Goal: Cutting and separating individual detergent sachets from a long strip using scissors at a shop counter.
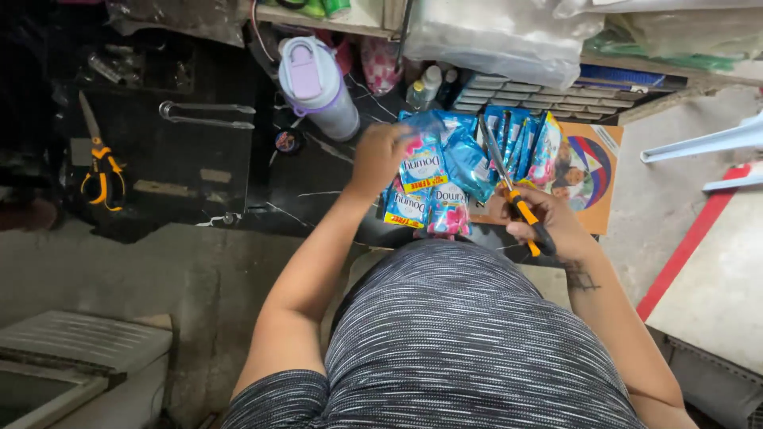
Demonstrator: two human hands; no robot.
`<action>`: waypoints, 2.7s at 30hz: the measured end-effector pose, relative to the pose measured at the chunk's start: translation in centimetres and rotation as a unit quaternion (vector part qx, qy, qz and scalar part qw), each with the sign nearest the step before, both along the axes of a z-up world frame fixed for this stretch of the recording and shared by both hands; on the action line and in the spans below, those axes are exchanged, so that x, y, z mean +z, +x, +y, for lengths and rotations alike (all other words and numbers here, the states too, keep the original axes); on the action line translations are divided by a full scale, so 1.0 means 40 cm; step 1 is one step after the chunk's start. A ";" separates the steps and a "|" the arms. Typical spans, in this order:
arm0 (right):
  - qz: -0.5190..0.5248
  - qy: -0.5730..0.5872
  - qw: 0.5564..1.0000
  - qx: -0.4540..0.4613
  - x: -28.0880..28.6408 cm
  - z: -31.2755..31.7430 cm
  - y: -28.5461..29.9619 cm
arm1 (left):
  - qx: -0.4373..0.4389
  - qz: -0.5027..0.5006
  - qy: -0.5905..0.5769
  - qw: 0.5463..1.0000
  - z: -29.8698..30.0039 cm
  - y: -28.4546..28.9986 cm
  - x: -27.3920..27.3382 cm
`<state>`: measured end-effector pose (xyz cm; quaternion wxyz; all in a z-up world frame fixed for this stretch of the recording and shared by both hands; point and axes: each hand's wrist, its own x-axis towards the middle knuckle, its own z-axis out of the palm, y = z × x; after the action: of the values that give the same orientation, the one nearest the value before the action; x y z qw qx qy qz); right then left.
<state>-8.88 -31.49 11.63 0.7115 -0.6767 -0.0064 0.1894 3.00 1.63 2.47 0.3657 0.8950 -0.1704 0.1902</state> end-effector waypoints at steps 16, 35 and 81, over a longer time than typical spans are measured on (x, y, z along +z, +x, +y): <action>-0.085 0.049 0.995 -0.004 0.105 0.056 -0.029 | -0.113 0.067 -0.327 0.936 -0.099 -0.127 0.552; -0.172 0.033 0.976 -0.132 0.269 0.129 0.031 | -0.225 0.008 -0.341 0.913 -0.148 -0.222 0.325; 0.061 -0.307 0.894 0.319 0.328 0.014 0.052 | -0.325 0.250 -0.224 0.884 -0.084 -0.198 0.460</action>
<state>-6.79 -30.91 24.77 0.3686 -0.8101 -0.1204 0.4397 -4.92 -1.74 20.85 0.6282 0.7014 -0.3077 -0.1365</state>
